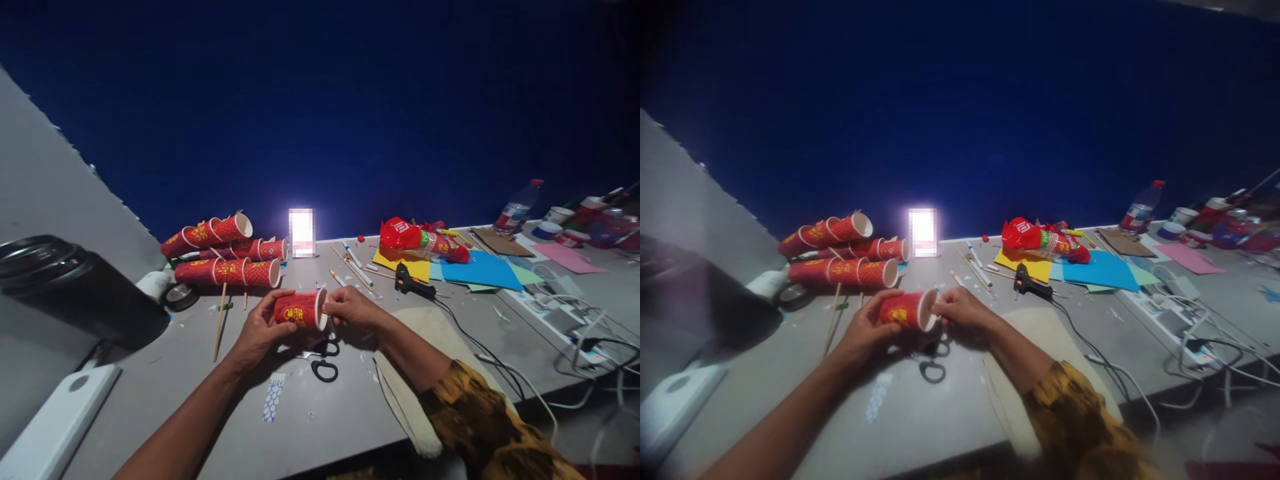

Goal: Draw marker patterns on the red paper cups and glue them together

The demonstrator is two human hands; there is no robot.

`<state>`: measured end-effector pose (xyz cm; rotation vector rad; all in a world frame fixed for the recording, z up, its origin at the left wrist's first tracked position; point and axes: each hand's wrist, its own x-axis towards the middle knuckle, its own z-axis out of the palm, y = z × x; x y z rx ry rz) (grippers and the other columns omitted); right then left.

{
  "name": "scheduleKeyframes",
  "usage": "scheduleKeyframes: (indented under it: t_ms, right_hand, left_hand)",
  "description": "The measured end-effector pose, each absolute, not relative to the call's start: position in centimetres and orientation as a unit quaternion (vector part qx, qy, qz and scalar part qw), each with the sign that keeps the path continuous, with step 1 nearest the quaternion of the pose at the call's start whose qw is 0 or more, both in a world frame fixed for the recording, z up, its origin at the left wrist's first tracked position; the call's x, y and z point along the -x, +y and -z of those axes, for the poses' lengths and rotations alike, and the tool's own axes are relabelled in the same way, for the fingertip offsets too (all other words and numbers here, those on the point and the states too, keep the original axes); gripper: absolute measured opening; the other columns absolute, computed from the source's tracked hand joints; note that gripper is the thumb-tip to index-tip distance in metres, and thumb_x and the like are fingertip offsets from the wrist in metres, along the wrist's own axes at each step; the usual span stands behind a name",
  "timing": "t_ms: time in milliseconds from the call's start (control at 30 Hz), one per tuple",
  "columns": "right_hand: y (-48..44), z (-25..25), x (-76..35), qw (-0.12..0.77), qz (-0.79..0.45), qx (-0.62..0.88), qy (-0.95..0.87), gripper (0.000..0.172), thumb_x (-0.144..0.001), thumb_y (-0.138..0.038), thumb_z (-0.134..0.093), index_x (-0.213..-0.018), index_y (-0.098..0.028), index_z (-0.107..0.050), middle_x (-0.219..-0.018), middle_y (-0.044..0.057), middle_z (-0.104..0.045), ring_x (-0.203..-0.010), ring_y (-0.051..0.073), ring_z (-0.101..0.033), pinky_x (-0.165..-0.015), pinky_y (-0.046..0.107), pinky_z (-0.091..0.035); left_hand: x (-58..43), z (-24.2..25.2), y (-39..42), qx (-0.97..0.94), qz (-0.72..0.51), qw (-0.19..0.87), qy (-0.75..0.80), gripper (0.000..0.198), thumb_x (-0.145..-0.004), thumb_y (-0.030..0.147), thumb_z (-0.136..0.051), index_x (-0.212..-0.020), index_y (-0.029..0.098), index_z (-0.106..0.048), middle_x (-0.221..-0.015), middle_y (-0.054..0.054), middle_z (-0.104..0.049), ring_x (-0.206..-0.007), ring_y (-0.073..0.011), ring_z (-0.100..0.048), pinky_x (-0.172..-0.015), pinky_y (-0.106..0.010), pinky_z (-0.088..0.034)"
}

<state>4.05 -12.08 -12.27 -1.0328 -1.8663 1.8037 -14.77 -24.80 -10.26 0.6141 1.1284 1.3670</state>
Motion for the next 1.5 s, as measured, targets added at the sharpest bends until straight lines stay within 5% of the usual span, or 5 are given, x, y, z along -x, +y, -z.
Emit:
scheduleKeyframes:
  t_ms: [333,567,900,1267,1500]
  right_hand:
    - [-12.8,11.6,-4.0,0.169,-0.684,0.326,-0.630,0.014,-0.082,-0.024,-0.060,-0.075,-0.014,-0.066,-0.051,-0.001,-0.062,-0.045,0.009,-0.054,-0.045,0.018,-0.036]
    - [-12.3,12.2,-4.1,0.143,-0.606,0.368,-0.690,0.022,-0.079,-0.021,-0.061,-0.058,-0.015,-0.063,-0.046,-0.004,-0.058,-0.040,0.006,-0.046,-0.041,0.018,-0.027]
    - [-12.8,11.7,-3.6,0.235,-0.626,0.345,-0.659,0.010,-0.079,-0.019,-0.059,-0.072,-0.016,-0.066,-0.054,-0.003,-0.063,-0.048,0.010,-0.055,-0.048,0.020,-0.037]
    - [-12.5,12.6,-2.8,0.307,-0.588,0.413,-0.624,0.016,-0.070,-0.021,-0.068,-0.058,-0.016,-0.059,-0.044,-0.006,-0.051,-0.043,0.008,-0.044,-0.043,0.020,-0.027]
    - [-13.0,12.8,-3.0,0.243,-0.650,0.376,-0.614,0.015,-0.073,-0.022,-0.065,-0.060,-0.016,-0.060,-0.044,-0.006,-0.050,-0.041,0.007,-0.044,-0.043,0.019,-0.029]
  left_hand:
    - [14.8,9.8,-25.0,-0.265,-0.573,0.600,0.492,0.073,-0.060,0.011,-0.088,-0.121,0.034,-0.055,-0.106,-0.004,-0.069,-0.078,-0.0246,-0.071,-0.071,-0.054,-0.061]
    - [14.8,9.8,-24.9,-0.260,-0.578,0.592,0.498,0.073,-0.057,0.006,-0.086,-0.120,0.031,-0.058,-0.109,-0.004,-0.069,-0.083,-0.0254,-0.071,-0.073,-0.054,-0.062]
    - [14.6,9.6,-25.1,-0.256,-0.582,0.582,0.506,0.072,-0.058,0.010,-0.087,-0.119,0.032,-0.057,-0.109,-0.004,-0.070,-0.081,-0.0255,-0.072,-0.069,-0.052,-0.062]
    - [15.0,10.9,-24.3,-0.275,-0.595,0.563,0.504,0.073,-0.051,0.008,-0.090,-0.114,0.028,-0.062,-0.104,-0.005,-0.071,-0.079,-0.0263,-0.071,-0.068,-0.054,-0.063]
    - [14.6,9.9,-24.9,-0.265,-0.584,0.578,0.504,0.070,-0.057,0.009,-0.089,-0.117,0.030,-0.060,-0.107,-0.004,-0.071,-0.087,-0.0273,-0.071,-0.071,-0.052,-0.063]
